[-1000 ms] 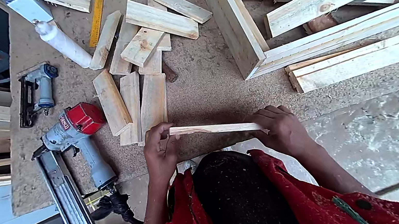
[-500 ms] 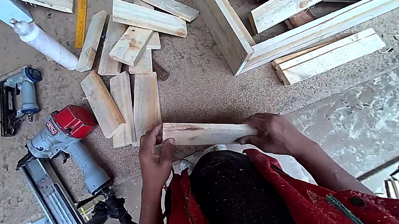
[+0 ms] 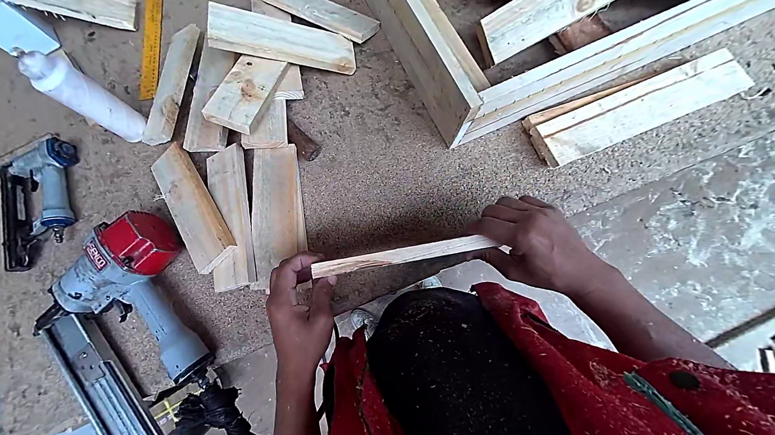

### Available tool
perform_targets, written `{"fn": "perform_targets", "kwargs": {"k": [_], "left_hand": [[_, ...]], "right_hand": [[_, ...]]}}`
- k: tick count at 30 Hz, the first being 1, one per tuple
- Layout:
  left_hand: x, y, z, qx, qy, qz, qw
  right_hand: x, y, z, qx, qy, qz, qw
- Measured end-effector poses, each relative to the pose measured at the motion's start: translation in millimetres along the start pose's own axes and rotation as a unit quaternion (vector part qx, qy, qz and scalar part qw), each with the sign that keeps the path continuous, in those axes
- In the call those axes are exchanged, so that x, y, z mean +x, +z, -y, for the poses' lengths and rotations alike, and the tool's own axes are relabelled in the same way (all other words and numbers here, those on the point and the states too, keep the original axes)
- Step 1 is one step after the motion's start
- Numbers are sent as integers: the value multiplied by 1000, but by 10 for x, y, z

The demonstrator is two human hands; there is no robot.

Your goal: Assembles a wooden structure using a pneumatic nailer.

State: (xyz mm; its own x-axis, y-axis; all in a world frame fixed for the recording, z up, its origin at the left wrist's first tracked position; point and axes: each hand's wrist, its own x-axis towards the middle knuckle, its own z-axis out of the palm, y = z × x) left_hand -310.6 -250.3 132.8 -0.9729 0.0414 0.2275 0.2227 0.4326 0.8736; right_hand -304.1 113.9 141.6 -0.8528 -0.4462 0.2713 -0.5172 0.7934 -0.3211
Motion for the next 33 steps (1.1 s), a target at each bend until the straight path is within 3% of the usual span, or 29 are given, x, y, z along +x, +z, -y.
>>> {"fn": "perform_targets", "kwargs": {"k": [10, 17, 22, 25, 29, 33], "left_hand": [[41, 31, -5, 33, 13, 6, 999], [52, -46, 3, 76, -38, 82, 993], [82, 99, 71, -1, -50, 85, 995], [49, 174, -26, -6, -75, 78, 994], [101, 223, -65, 149, -108, 53, 981], [318, 69, -100, 362, -59, -37, 930]], "right_hand": [[90, -28, -120, -3, -13, -16, 1000], [151, 31, -98, 1, 30, 29, 999], [198, 21, -7, -46, 31, 37, 998], [174, -50, -87, -9, 17, 46, 999], [284, 103, -340, -8, 18, 50, 999], [162, 395, -637, -19, 32, 79, 996]]}}
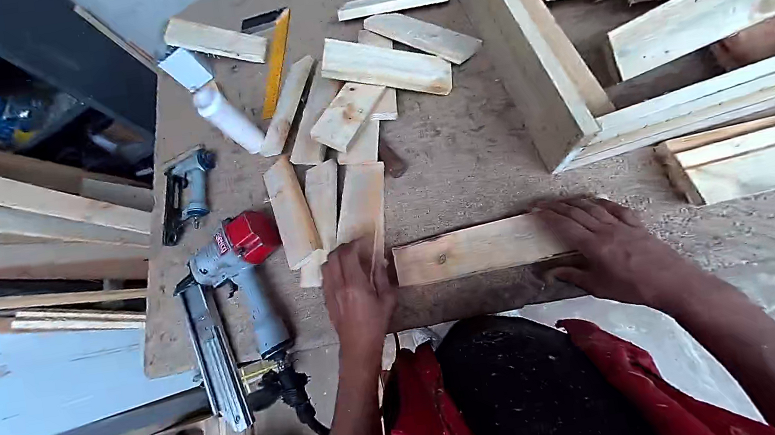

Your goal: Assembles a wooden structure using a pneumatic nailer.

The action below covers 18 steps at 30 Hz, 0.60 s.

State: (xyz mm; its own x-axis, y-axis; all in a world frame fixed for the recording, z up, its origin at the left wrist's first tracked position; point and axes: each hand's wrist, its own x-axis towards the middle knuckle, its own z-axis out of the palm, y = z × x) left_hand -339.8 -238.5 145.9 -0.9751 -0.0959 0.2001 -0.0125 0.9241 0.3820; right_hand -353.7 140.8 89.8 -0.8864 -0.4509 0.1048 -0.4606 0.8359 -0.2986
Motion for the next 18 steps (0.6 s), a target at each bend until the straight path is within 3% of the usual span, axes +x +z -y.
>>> {"fn": "perform_targets", "kwargs": {"k": [2, 5, 13, 15, 18], "left_hand": [[102, -13, 163, 70, -8, 10, 997], [138, 36, 342, 126, -23, 26, 991], [311, -210, 212, 190, 46, 158, 968], [330, -240, 111, 189, 38, 190, 963], [314, -258, 134, 210, 9, 192, 959]], "right_hand": [[-64, 154, -100, 24, -8, -48, 999], [-38, 188, -144, 43, -17, -55, 997], [-34, 110, 62, 54, 8, -46, 997], [-110, 64, 283, 47, -30, -65, 996], [-166, 87, 683, 54, -157, -72, 984]]}}
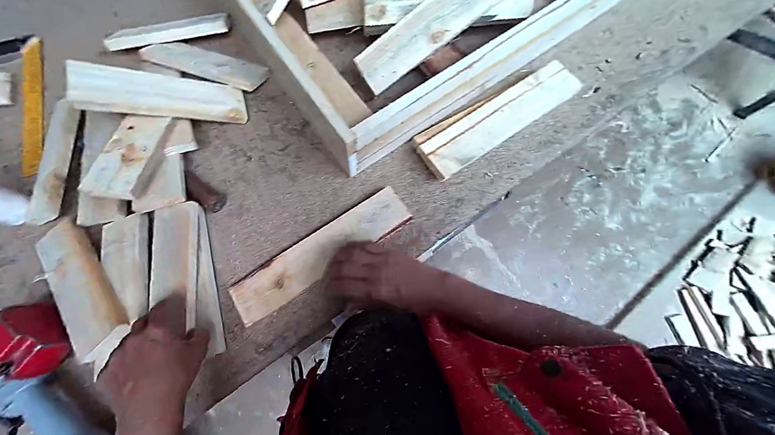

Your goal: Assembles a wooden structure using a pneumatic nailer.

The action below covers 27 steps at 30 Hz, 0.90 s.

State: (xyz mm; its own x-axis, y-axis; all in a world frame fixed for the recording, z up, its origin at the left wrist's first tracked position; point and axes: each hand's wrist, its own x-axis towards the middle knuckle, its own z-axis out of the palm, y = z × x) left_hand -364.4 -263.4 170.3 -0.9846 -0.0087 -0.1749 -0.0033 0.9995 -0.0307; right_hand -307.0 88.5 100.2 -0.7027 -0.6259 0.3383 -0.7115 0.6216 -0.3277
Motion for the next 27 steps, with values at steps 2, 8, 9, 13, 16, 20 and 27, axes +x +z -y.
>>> {"fn": "perform_targets", "kwargs": {"k": [2, 8, 9, 13, 16, 20, 27], "left_hand": [[7, 44, 74, 25, -24, -13, 999], [-18, 114, 310, 23, -59, -82, 995], [-36, 91, 381, -7, -76, -98, 992], [-228, -46, 518, -138, -121, -169, 968], [-466, -80, 387, -281, -103, -178, 937], [-567, -8, 102, -298, -55, -113, 946], [-183, 228, -492, -191, 224, -116, 949]], "right_hand": [[33, 57, 99, 18, -43, -4, 999], [86, -6, -76, 35, 35, 12, 999], [111, -32, -110, 35, 45, 16, 998], [100, -84, -353, 15, 121, 35, 992], [-15, -122, -669, 4, 187, 70, 980], [-140, -201, -936, 11, 150, 78, 986], [-374, -518, -978, 64, 179, -22, 982]]}}
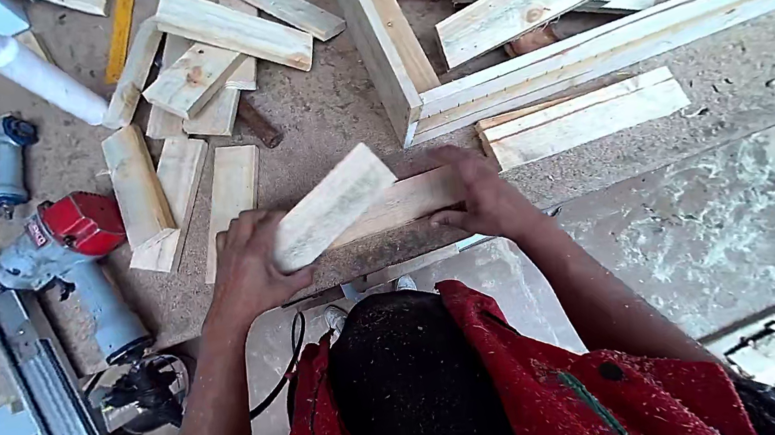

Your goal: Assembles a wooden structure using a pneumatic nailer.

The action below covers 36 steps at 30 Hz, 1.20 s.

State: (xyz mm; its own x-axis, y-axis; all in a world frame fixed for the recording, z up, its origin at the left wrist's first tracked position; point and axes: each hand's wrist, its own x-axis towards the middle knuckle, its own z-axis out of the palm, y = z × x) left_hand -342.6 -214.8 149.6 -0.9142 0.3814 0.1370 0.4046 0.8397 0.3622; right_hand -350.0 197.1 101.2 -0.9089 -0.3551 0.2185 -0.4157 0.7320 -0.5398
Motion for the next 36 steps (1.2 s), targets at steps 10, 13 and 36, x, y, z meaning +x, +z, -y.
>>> {"fn": "perform_targets", "kwargs": {"k": [10, 13, 36], "left_hand": [[296, 393, 101, -19, 10, 115, 993], [170, 432, 216, -76, -21, 95, 992], [-210, 390, 58, -343, -177, -183, 904]], "right_hand": [[267, 67, 318, -21, -9, 32, 999], [458, 264, 334, -47, -43, 101, 993], [835, 81, 484, -20, -111, 143, 983]]}}
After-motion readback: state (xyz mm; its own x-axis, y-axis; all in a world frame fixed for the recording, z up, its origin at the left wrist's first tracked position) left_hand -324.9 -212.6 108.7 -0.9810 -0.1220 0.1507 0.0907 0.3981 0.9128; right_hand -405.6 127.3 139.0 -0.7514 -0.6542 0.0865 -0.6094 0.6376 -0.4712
